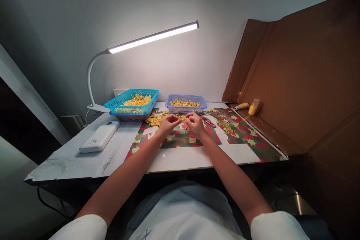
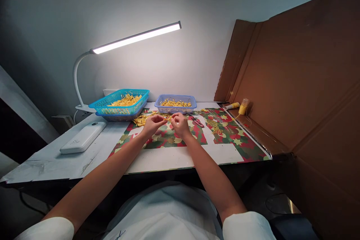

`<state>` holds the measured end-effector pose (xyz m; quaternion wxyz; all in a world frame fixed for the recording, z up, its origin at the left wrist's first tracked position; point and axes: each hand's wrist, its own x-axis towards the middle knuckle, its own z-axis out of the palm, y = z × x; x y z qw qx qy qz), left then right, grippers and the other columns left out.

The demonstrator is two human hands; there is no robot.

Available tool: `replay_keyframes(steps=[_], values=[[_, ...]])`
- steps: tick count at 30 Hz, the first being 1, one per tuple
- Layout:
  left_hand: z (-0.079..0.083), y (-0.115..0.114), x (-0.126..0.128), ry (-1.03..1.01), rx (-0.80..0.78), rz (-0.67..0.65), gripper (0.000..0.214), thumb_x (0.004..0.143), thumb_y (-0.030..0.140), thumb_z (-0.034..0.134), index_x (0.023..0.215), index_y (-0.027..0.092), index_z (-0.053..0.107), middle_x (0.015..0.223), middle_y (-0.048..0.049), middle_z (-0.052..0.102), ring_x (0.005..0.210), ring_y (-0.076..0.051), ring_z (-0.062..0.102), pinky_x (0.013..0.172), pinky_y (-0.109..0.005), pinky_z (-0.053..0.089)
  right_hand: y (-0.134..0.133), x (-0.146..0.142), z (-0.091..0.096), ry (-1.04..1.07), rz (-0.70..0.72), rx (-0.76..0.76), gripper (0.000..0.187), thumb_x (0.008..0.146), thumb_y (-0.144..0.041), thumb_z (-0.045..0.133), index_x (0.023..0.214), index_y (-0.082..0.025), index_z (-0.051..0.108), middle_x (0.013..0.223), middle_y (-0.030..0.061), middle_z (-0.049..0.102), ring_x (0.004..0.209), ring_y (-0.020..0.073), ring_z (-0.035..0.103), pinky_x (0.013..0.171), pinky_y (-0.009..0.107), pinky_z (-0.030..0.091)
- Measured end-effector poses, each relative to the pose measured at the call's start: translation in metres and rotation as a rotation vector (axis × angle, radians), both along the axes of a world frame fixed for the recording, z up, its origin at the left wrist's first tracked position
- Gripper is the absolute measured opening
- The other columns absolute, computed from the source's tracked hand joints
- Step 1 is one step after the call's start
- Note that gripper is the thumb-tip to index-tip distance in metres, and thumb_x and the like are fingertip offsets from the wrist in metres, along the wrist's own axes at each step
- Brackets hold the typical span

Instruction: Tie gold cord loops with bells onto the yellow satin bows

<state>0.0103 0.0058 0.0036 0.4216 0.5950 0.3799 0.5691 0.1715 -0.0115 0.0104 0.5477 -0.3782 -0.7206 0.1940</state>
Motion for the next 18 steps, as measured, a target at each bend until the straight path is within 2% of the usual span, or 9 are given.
replay_keyframes(steps=[8,18], values=[[-0.0009,0.0011,0.0005,-0.046,-0.031,0.003,0.038,0.044,0.038,0.086,0.062,0.015,0.062,0.059,0.0005,0.063,0.055,-0.010,0.055,0.055,-0.023,0.043,-0.0021,0.0001,0.0014,-0.013,-0.001,0.013,0.033,0.083,-0.025,0.047,0.050,-0.021,0.042,0.088,0.0067,0.058,0.086,0.0181,0.056,0.077,0.032,0.044],[0.0003,-0.0004,0.0006,-0.040,-0.006,0.010,0.038,0.045,0.039,0.085,0.062,0.015,0.062,0.058,0.0004,0.063,0.053,-0.010,0.055,0.053,-0.023,0.043,-0.0031,-0.0008,0.0021,-0.018,-0.005,0.011,0.033,0.083,-0.025,0.046,0.051,-0.020,0.041,0.089,0.0067,0.057,0.085,0.0181,0.056,0.076,0.032,0.044]])
